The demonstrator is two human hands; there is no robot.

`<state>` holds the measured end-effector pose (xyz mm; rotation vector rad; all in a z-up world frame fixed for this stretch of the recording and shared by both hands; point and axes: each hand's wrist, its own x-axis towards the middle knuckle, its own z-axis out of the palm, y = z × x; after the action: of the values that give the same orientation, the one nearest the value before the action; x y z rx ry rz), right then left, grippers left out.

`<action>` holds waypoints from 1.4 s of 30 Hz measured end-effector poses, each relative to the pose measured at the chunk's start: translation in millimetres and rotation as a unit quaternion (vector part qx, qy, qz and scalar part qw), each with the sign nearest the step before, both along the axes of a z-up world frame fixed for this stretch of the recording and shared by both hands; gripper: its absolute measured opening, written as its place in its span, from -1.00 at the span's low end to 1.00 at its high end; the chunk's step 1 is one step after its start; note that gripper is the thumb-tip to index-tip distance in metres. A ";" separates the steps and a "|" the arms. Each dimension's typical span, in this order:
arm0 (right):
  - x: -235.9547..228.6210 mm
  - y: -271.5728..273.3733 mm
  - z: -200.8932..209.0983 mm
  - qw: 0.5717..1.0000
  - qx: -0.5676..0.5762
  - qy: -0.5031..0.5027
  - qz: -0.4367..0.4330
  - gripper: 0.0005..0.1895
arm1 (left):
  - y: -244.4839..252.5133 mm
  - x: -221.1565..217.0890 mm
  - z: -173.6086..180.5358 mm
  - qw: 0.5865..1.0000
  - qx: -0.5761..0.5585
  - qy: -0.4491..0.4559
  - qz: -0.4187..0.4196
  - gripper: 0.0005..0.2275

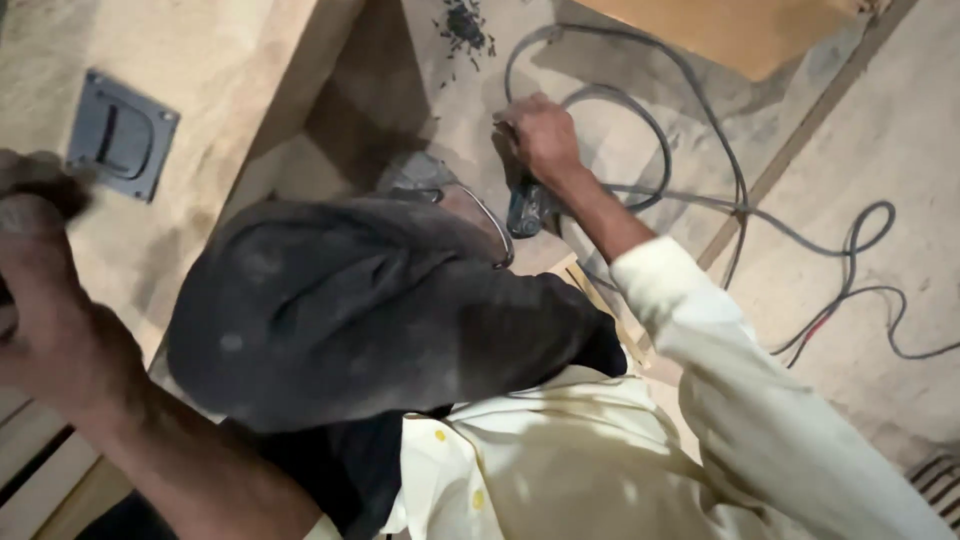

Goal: Attach metal handles to wooden pieces using a power drill.

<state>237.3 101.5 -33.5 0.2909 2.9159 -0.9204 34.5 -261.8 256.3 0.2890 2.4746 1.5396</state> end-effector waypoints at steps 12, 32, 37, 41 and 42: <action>-6.3 0.7 -62.5 0.996 -0.075 -0.025 0.041 -0.90 | -50.8 -14.5 -40.3 0.986 -0.128 0.048 -0.097 -0.37; 15.3 73.6 -62.5 0.815 -0.392 -0.164 -0.393 -0.81 | -47.3 -22.5 -75.4 0.935 -0.242 0.215 -0.146 -0.29; 6.3 70.6 -53.9 0.764 -0.449 -0.202 -0.417 -0.90 | -55.7 -21.9 -79.5 0.944 -0.234 0.193 -0.132 -0.33; 26.8 81.4 -103.2 0.742 -0.440 -0.250 -0.440 -0.85 | -33.3 -24.3 -69.3 0.957 -0.213 0.186 -0.066 -0.32; 27.8 81.4 -104.3 0.749 -0.436 -0.241 -0.437 -0.83 | -36.1 -23.6 -73.3 0.952 -0.226 0.194 -0.069 -0.28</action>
<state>265.0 182.9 -137.9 1.5450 1.5100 -1.7968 10.9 -297.9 183.0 0.7201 2.9347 0.8858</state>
